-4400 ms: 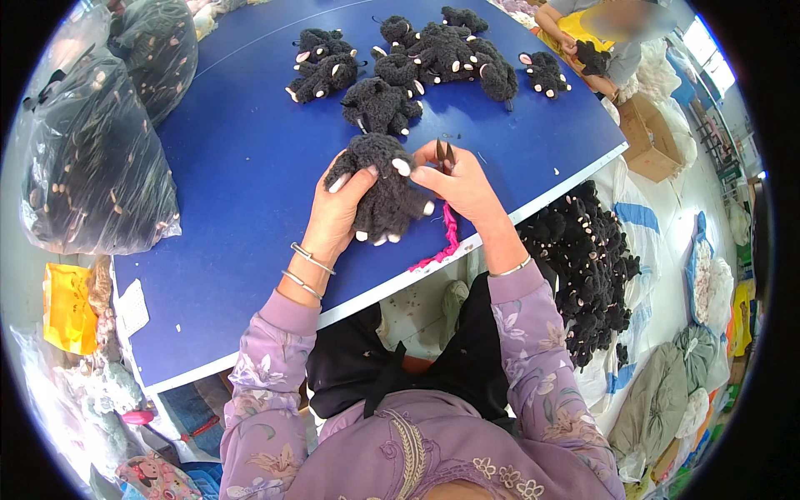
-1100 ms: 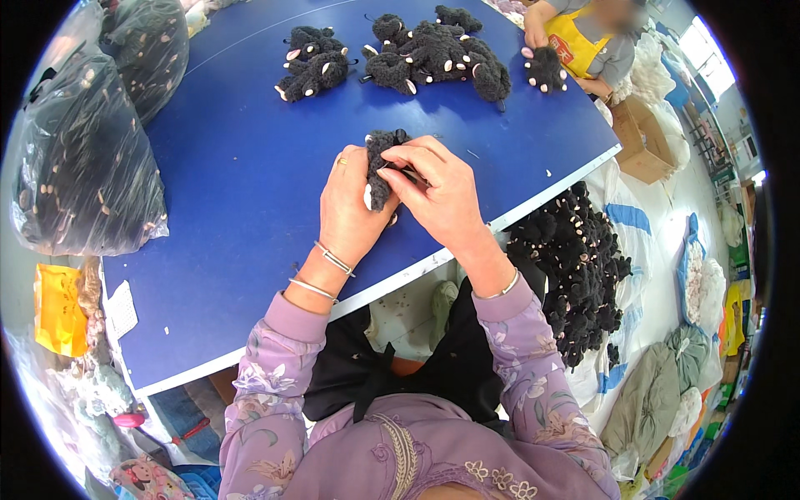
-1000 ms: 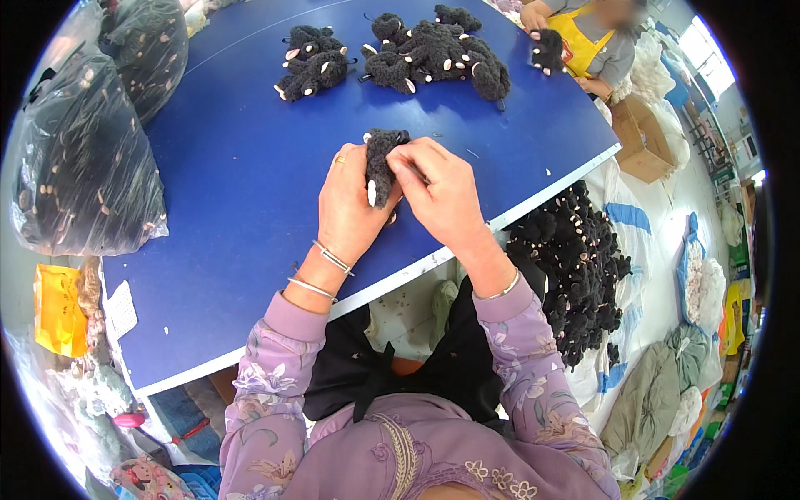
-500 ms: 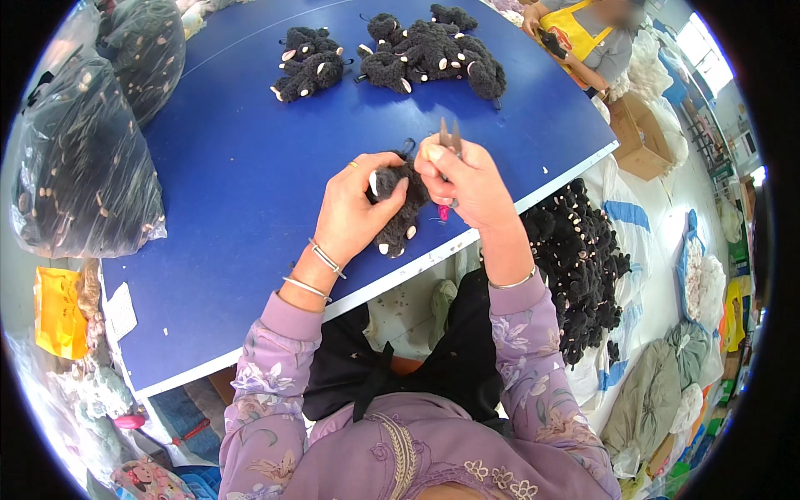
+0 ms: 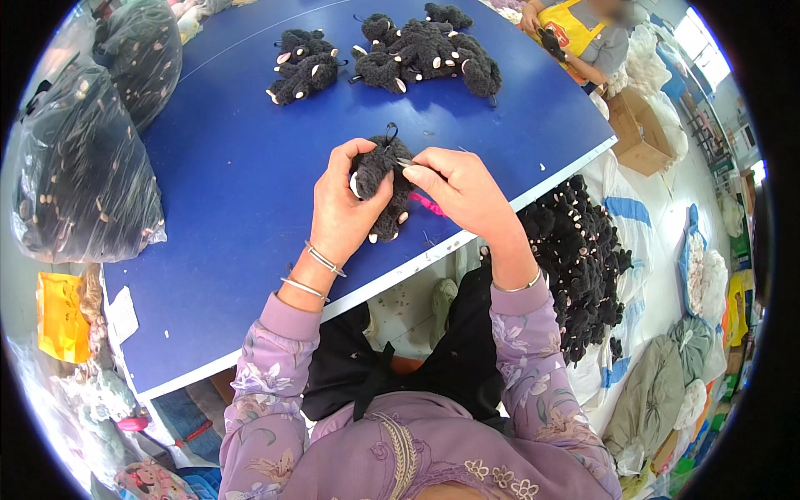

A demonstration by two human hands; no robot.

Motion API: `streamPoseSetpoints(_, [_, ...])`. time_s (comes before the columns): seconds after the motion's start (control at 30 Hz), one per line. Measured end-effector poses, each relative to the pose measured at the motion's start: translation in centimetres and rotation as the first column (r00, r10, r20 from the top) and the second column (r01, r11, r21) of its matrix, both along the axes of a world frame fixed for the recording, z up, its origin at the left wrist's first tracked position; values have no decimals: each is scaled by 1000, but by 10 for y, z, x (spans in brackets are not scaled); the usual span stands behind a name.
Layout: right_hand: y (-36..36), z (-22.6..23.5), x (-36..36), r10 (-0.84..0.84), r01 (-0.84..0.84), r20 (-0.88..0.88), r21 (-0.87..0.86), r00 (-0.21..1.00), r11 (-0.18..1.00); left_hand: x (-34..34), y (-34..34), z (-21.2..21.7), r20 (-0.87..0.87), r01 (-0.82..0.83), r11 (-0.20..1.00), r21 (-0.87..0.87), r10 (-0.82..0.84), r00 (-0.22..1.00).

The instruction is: The person trims the fur on small black stuffed animals using scissors. They pick up each item, snip stray fibers, and place the finished pieces on a blue table. The process is repeated for multiple items.

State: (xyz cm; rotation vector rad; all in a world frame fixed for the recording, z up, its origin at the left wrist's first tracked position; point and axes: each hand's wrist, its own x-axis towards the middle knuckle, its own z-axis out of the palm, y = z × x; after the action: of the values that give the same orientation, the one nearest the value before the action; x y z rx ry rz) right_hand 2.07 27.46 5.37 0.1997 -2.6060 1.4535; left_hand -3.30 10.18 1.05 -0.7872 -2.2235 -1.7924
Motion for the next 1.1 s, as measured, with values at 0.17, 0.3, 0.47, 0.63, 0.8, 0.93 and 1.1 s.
streamPoseSetpoints(0.17, [-4,-6,-2,-15,22,-94,71,995,997,2,1,1,-67,22,999,-38,-24,997])
streamPoseSetpoints(0.3, [-5,-1,-2,-41,43,-45,38,998,998,1,1,-1,-94,30,999,-41,-34,995])
streamPoseSetpoints(0.47, [-4,-5,-4,-46,49,-57,42,997,998,2,1,-1,-91,41,998,-52,-46,995])
streamPoseSetpoints(0.63, [-4,-3,-5,-57,62,-56,74,997,995,3,0,-1,-103,45,996,-74,-52,993])
streamPoseSetpoints(0.8, [-4,-2,-4,-56,60,-59,66,997,996,3,0,-1,-101,48,997,-61,-54,993])
streamPoseSetpoints(0.93, [-5,-10,-6,-69,70,-110,10,991,997,6,2,2,-48,67,996,-62,-70,996])
streamPoseSetpoints(1.1, [-4,-11,-6,-157,124,-139,-223,978,967,3,4,-1,-82,38,999,-7,-39,996])
